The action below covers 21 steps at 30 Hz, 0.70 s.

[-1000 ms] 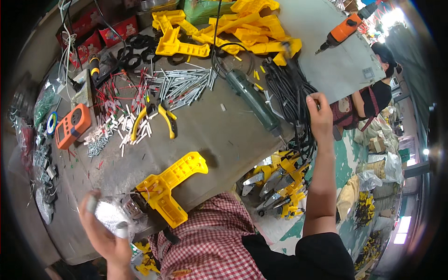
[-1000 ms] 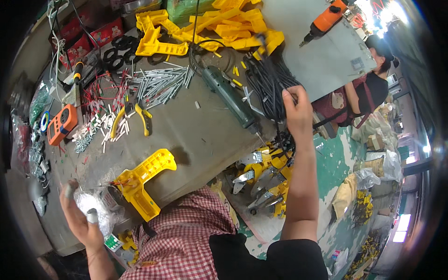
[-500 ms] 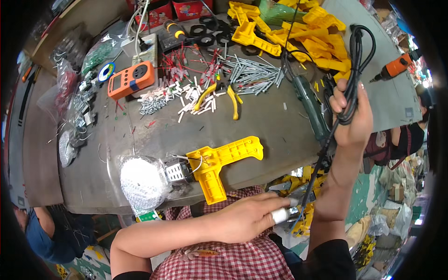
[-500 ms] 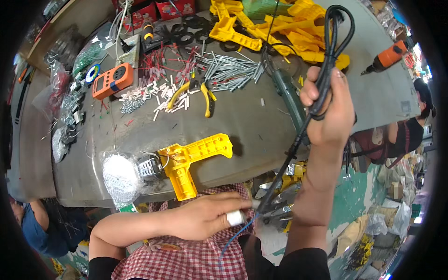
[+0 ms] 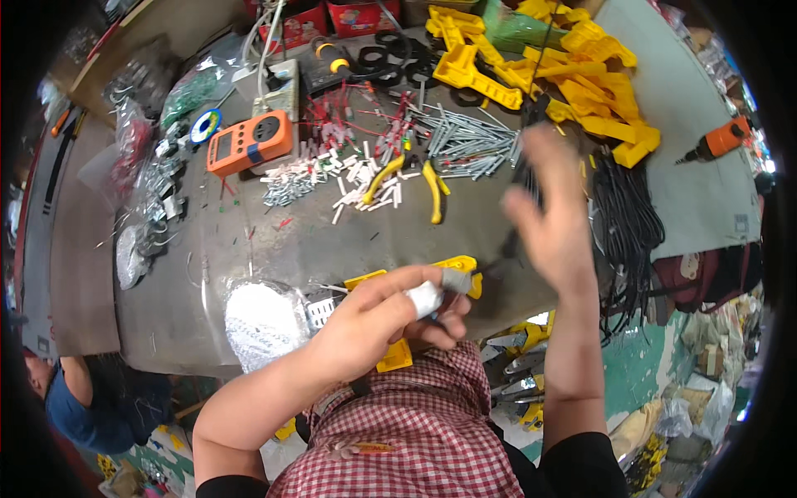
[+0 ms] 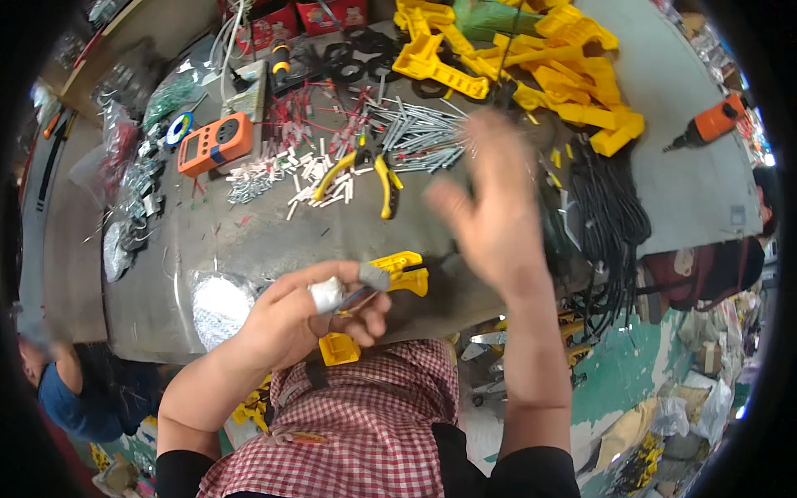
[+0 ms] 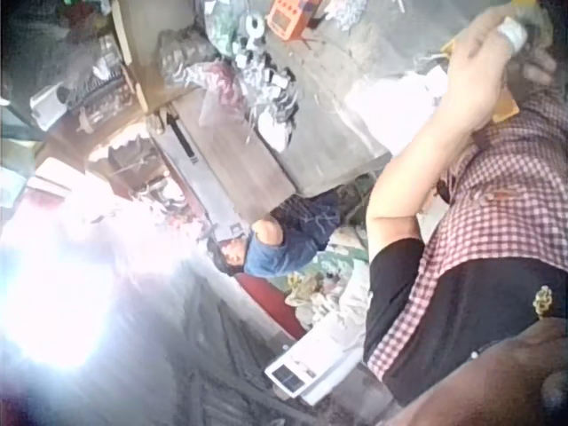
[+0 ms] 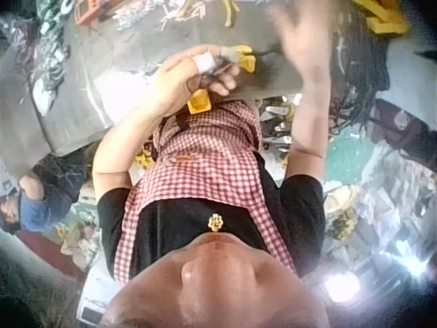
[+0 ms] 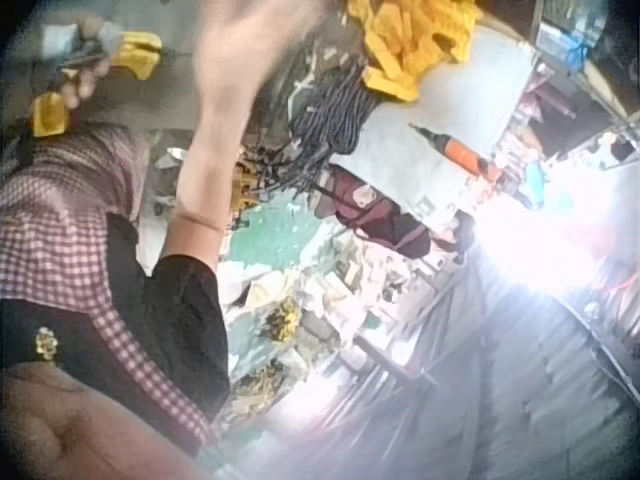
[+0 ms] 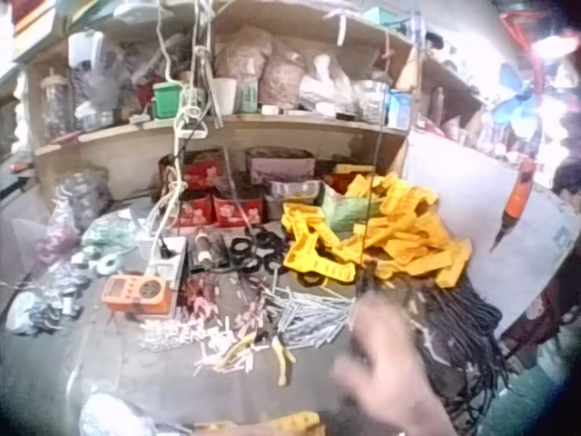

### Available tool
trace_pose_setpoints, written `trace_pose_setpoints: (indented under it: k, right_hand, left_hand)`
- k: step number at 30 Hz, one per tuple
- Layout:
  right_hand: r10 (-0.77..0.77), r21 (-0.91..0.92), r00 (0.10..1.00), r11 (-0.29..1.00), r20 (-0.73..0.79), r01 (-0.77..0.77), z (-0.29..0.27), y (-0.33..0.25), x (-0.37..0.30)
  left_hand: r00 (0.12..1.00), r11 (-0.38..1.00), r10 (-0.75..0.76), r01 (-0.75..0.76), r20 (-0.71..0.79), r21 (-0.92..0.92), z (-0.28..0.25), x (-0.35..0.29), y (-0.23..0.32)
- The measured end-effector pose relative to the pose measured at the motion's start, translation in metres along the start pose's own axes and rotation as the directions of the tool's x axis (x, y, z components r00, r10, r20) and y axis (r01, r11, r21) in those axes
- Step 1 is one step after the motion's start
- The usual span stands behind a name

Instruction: Assembling and soldering internal components into a yellow plastic handheld device housing.

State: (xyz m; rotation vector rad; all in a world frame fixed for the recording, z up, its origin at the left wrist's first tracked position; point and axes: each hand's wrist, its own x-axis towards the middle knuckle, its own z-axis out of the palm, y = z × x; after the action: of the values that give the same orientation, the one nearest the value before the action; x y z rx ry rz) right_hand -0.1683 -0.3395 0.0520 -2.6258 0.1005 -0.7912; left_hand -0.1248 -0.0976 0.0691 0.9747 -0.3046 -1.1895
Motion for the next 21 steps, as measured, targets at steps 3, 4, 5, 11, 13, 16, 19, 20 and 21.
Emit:
trace_pose_setpoints:
  k: [3, 4, 5, 11, 13, 16, 19, 20, 21]
  right_hand:
    - [-0.261, 0.674, 0.754, 0.673, 0.603, -0.306, -0.004, -0.037, -0.006]
    - [-0.151, 0.629, 0.792, 0.702, 0.591, -0.335, 0.0, -0.039, -0.006]
    - [-0.046, 0.584, 0.817, 0.722, 0.575, -0.37, 0.007, -0.039, -0.006]
    - [0.013, 0.584, 0.863, 0.731, 0.505, -0.353, 0.063, -0.04, 0.005]
    - [0.072, 0.52, 0.772, 0.699, 0.631, -0.49, 0.07, -0.036, 0.003]
    - [0.054, 0.513, 0.721, 0.666, 0.69, -0.541, 0.068, -0.038, -0.003]
    - [0.025, 0.543, 0.714, 0.63, 0.7, -0.555, 0.064, -0.039, -0.019]
    - [0.013, 0.562, 0.728, 0.625, 0.686, -0.541, 0.064, -0.039, -0.023]
    - [0.019, 0.56, 0.727, 0.624, 0.686, -0.545, 0.061, -0.04, -0.021]
  left_hand:
    - [0.997, 0.999, 0.047, -0.047, -0.056, -0.007, 0.0, 0.0, 0.018]
    - [0.987, 0.98, 0.119, -0.1, -0.105, 0.172, -0.001, 0.0, 0.028]
    - [0.969, 0.928, 0.199, -0.138, -0.148, 0.346, -0.006, 0.0, 0.035]
    - [0.761, -0.004, 0.572, 0.375, -0.306, 0.927, -0.094, 0.035, 0.02]
    - [0.764, -0.117, 0.56, 0.455, -0.32, 0.883, -0.103, 0.039, 0.01]
    - [0.778, -0.154, 0.619, 0.253, -0.106, 0.955, -0.109, 0.04, 0.006]
    - [0.778, -0.114, 0.623, 0.19, -0.079, 0.975, -0.115, 0.034, 0.005]
    - [0.781, -0.114, 0.62, 0.186, -0.076, 0.976, -0.113, 0.03, 0.007]
    - [0.755, 0.095, 0.62, 0.198, -0.214, 0.976, -0.109, 0.024, 0.011]
